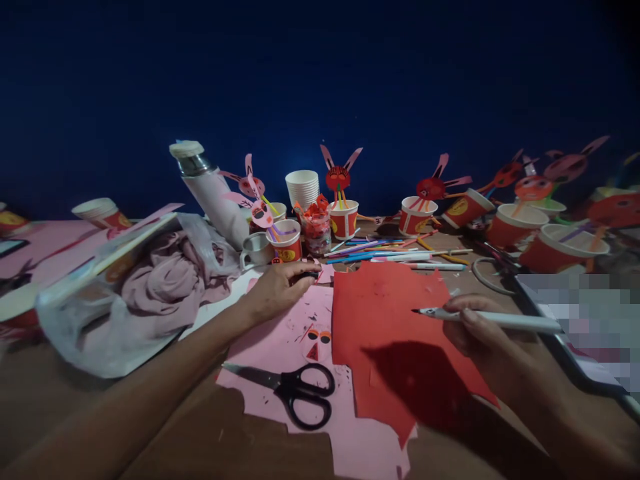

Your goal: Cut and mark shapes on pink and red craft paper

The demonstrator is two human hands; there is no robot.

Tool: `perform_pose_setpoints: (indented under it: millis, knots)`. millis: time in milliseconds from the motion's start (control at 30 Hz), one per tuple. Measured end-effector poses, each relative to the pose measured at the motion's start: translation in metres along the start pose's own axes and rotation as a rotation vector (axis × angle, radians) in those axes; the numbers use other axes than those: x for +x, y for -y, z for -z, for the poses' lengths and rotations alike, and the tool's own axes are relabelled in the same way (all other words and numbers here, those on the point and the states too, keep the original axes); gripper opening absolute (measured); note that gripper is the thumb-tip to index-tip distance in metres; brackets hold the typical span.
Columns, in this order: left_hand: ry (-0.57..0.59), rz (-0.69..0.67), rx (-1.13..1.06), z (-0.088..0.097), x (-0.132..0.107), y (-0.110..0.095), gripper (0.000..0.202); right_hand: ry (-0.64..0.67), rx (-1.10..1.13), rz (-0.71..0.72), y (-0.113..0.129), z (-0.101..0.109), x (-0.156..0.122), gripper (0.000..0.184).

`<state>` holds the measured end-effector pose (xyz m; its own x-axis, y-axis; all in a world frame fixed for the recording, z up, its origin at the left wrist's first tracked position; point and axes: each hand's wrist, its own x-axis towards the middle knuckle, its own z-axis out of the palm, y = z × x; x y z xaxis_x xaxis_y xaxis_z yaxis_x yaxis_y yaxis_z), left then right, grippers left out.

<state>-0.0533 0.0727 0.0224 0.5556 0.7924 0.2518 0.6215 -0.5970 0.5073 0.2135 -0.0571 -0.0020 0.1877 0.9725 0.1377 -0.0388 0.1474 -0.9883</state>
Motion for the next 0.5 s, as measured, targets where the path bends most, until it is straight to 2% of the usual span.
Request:
perform_pose_setpoints:
  millis: [133, 267, 400, 467, 500]
  knots:
    - [-0.021, -0.079, 0.085, -0.024, 0.02, 0.019, 0.028, -0.011, 0.037, -0.015, -0.003, -0.005, 0.01, 0.016]
    - [-0.051, -0.133, 0.164, -0.027, 0.021, 0.026, 0.029, 0.03, 0.035, 0.004, -0.013, 0.0, 0.007, 0.015]
    - [-0.076, -0.18, 0.183, -0.019, -0.004, 0.007, 0.025, 0.061, 0.033, 0.022, -0.015, 0.002, 0.008, 0.013]
    - [-0.065, -0.286, 0.13, -0.021, -0.026, -0.012, 0.023, 0.052, 0.05, 0.062, -0.011, -0.001, 0.008, 0.011]
    - [-0.019, -0.36, 0.099, -0.024, -0.038, -0.021, 0.022, 0.037, 0.055, 0.086, -0.009, -0.003, 0.007, 0.01]
